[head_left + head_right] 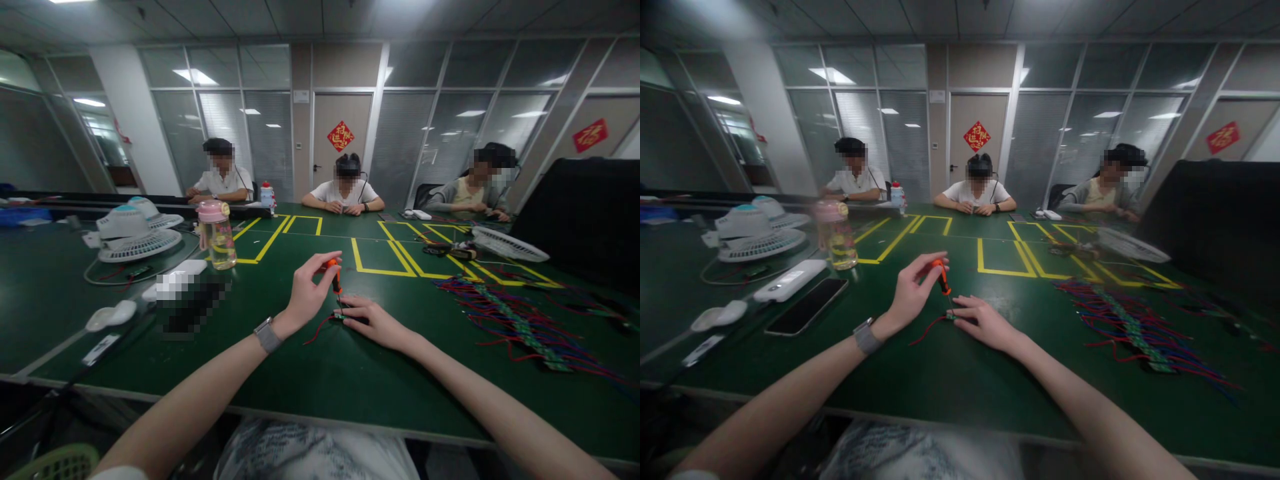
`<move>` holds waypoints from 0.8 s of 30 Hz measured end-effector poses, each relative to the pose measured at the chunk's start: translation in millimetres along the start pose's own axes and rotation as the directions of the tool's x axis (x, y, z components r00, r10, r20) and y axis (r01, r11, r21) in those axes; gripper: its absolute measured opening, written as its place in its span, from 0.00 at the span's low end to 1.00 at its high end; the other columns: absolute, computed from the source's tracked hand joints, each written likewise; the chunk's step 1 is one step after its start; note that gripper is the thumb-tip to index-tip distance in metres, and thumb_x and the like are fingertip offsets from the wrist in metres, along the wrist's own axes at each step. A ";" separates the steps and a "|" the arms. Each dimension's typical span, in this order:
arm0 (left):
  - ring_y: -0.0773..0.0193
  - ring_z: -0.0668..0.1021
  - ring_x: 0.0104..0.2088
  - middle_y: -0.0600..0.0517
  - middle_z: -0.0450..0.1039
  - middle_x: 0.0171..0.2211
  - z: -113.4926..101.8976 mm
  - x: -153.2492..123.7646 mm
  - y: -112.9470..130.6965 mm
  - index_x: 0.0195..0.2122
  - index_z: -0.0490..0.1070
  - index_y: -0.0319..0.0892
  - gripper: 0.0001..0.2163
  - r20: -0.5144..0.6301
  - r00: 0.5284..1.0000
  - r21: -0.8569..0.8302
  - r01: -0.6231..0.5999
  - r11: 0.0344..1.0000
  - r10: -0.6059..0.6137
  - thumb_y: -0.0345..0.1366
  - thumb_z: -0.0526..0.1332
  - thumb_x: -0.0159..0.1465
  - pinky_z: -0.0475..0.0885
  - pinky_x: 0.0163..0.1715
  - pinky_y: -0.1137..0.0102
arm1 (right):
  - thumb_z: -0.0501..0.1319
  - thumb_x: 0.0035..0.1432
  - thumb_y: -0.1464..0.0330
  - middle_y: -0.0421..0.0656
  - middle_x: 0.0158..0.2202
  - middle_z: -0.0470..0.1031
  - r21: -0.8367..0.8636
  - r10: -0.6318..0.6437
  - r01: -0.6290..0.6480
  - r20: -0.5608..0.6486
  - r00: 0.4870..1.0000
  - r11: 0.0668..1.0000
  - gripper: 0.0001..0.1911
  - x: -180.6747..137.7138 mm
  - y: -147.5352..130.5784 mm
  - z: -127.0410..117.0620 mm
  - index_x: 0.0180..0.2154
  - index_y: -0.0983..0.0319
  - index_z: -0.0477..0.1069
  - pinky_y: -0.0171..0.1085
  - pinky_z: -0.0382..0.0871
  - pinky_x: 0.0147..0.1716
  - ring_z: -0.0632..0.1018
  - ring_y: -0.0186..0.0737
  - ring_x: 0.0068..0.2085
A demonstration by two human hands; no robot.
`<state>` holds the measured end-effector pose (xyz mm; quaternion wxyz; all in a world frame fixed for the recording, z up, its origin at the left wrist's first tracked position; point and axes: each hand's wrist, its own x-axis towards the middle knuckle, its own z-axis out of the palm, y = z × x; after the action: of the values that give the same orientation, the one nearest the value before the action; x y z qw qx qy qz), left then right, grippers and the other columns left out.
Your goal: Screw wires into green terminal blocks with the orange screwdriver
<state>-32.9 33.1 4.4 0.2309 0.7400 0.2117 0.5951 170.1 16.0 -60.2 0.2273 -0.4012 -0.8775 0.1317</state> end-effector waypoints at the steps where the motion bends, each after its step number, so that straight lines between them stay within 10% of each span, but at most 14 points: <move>1: 0.63 0.79 0.41 0.48 0.76 0.42 -0.3 0.0 0.3 0.48 0.74 0.43 0.10 -0.020 1.000 0.034 -0.011 0.999 0.011 0.36 0.59 0.67 0.75 0.40 0.69 | 0.56 0.67 0.62 0.49 0.62 0.67 0.005 -0.004 0.004 -0.002 1.000 1.000 0.18 -0.1 0.2 0.1 0.56 0.54 0.71 0.54 0.58 0.62 0.67 0.50 0.63; 24: 0.61 0.78 0.46 0.46 0.72 0.49 -1.4 -0.2 1.6 0.56 0.70 0.45 0.15 0.033 0.999 0.005 -0.018 1.000 0.018 0.35 0.51 0.71 0.73 0.47 0.66 | 0.57 0.66 0.62 0.49 0.61 0.68 0.021 0.005 -0.004 -0.030 1.000 1.000 0.19 -1.5 -4.7 -0.3 0.55 0.56 0.72 0.53 0.60 0.61 0.68 0.50 0.62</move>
<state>-34.2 31.9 5.4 0.2274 0.7523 0.2027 0.5842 168.1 11.9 -58.4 0.2443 -0.4029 -0.8716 0.1353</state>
